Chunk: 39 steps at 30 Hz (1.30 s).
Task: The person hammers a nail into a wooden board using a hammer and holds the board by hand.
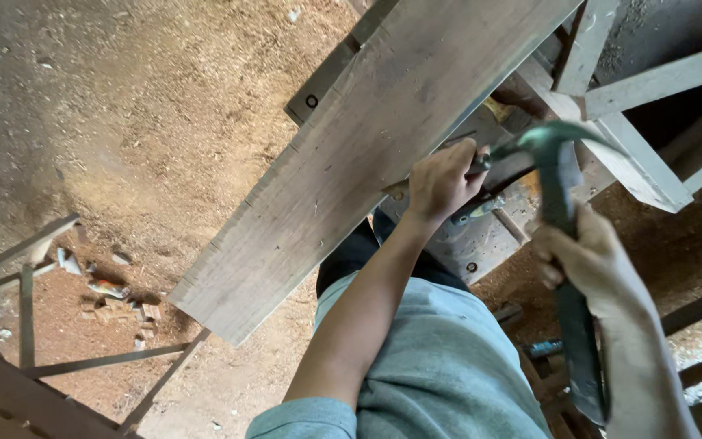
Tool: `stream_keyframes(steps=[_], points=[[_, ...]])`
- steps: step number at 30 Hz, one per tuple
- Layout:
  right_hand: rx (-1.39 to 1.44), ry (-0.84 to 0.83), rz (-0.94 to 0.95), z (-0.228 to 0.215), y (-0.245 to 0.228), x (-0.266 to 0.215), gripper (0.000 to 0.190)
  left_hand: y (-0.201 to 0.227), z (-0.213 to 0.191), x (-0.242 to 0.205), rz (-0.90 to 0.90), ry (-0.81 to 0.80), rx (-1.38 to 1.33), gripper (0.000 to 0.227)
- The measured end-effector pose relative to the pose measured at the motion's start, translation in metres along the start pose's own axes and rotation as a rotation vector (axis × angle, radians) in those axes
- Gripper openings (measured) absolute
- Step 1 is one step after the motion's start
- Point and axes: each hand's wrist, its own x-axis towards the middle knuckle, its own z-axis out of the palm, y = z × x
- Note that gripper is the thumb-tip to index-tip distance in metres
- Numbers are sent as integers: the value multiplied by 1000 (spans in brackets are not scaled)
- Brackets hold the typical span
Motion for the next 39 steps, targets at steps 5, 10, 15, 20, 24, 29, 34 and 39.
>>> stream_keyframes(steps=[5, 10, 15, 20, 24, 29, 34, 39], points=[[59, 3, -49, 1, -1, -4, 15, 1, 0, 0, -29, 37, 51, 29], [-3, -25, 53, 6, 3, -4, 15, -5, 3, -4, -23, -33, 18, 30], [73, -69, -19, 2, 10, -7, 18, -5, -4, -9, 35, 31, 0, 36], [-54, -27, 148, 7, 9, -13, 17, 2, -13, -10, 24, -11, -2, 35], [-44, -57, 91, 6, -1, -12, 18, -1, -15, -4, 21, -5, 37, 37], [59, 30, 21, 10, 2, -22, 17, -3, -12, -19, -16, 63, 55, 37], [-17, -29, 113, 6, -7, -20, 18, -11, -12, -16, -19, 17, 60, 33], [131, -3, -156, 9, -1, -25, 16, -10, -11, -28, 27, 70, 47, 29]])
